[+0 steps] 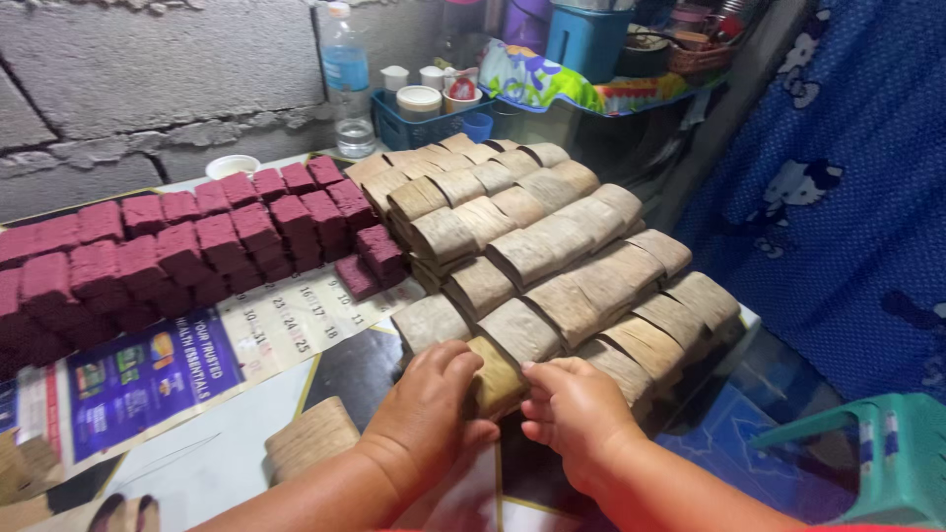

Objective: The person wraps small purple rectangular food blocks in dried leaves. They pick up a leaf, place a block on it, fold the leaf around the block, and set the wrapped item aside. This process is repeated multiple times.

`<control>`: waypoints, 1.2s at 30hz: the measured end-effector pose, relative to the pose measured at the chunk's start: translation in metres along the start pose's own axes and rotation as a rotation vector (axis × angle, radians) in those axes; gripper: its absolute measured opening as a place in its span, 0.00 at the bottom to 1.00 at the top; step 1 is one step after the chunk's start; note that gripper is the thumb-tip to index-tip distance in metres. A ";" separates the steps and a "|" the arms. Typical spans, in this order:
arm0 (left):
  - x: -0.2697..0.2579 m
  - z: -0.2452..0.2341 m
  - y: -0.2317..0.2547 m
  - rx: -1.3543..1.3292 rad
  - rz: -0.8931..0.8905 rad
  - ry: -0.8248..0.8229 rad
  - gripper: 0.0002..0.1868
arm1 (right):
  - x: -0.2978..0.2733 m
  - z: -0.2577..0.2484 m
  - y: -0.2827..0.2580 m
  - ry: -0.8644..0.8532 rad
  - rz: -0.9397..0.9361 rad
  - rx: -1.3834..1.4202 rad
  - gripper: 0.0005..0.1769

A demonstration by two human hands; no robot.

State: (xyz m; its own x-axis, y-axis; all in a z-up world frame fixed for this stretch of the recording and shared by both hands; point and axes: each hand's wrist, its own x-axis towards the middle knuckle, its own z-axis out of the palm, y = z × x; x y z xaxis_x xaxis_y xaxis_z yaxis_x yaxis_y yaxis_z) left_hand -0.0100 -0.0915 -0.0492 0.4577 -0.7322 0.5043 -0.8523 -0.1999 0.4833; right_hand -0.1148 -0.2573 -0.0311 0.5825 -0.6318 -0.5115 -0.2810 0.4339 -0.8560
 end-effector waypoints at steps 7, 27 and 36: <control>-0.049 -0.029 -0.056 0.240 -0.444 0.169 0.22 | -0.026 0.044 0.009 -0.258 -0.129 -0.213 0.10; -0.112 -0.073 -0.070 -0.282 -1.344 0.017 0.24 | -0.010 0.117 0.082 -0.509 -0.057 -0.670 0.32; -0.108 -0.041 -0.036 -0.248 -1.120 -0.135 0.23 | -0.013 0.057 0.095 -0.312 0.012 -0.606 0.30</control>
State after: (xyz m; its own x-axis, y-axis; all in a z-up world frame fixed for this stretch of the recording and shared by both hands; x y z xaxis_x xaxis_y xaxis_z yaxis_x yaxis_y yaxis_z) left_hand -0.0187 0.0212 -0.0918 0.8823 -0.2917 -0.3693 0.0946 -0.6586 0.7465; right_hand -0.1056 -0.1714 -0.1014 0.7434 -0.3752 -0.5536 -0.6138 -0.0541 -0.7876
